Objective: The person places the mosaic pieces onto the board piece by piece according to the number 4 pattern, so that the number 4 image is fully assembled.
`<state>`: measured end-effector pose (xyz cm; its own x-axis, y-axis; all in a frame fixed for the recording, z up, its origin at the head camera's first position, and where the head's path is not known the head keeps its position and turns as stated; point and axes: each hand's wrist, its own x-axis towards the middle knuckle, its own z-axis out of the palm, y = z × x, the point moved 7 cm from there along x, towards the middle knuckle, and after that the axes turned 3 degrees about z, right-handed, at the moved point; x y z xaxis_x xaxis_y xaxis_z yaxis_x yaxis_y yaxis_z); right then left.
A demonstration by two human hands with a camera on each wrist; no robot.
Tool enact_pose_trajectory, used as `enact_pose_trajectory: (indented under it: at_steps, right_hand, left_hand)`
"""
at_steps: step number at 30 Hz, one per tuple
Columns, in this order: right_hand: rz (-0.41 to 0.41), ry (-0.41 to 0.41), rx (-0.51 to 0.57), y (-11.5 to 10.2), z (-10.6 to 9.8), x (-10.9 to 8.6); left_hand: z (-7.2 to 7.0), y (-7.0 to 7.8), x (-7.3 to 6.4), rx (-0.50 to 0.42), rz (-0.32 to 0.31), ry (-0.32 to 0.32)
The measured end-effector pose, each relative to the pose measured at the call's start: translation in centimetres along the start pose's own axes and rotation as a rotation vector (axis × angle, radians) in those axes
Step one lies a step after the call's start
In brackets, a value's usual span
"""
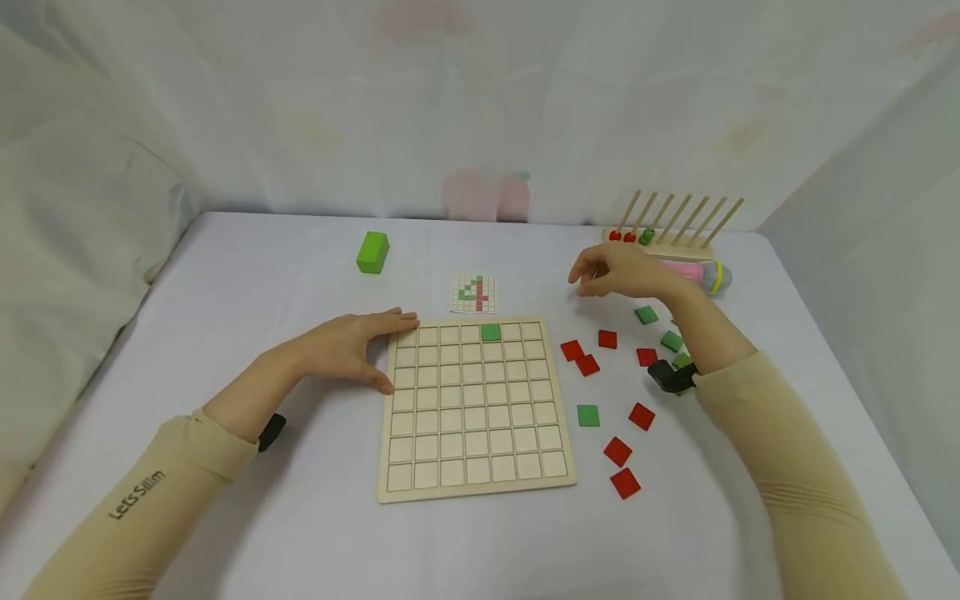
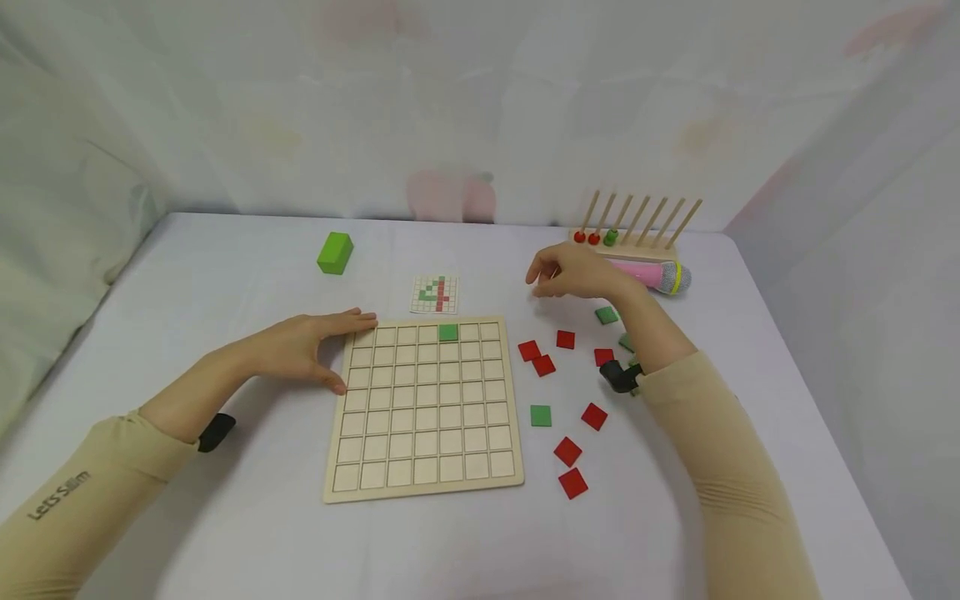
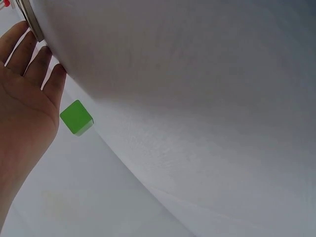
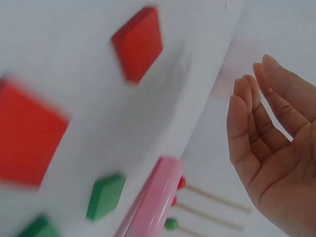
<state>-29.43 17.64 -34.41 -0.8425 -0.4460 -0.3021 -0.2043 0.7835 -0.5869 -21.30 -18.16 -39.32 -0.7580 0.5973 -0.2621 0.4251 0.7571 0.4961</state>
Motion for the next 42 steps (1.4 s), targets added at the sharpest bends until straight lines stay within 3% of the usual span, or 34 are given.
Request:
enact_pose_trajectory:
  at_steps: [8, 19, 26, 42]
  right_hand:
    - [0.043, 0.056, -0.043, 3.0, -1.7, -2.6]
    - [0.075, 0.061, -0.032, 7.5, -2.2, -4.8]
    - [0.058, 0.039, -0.008, 8.0, -1.9, -5.5]
    - [0.064, 0.039, -0.067, 8.4, -1.1, -5.5]
  left_hand:
    - [0.1, 0.1, 0.1, -0.004, 0.02, 0.001]
    - [0.2, 0.4, 0.1, 0.009, 0.024, -0.003]
    - [0.2, 0.3, 0.0, 0.011, 0.026, -0.002]
    - [0.2, 0.2, 0.1, 0.008, 0.03, 0.006]
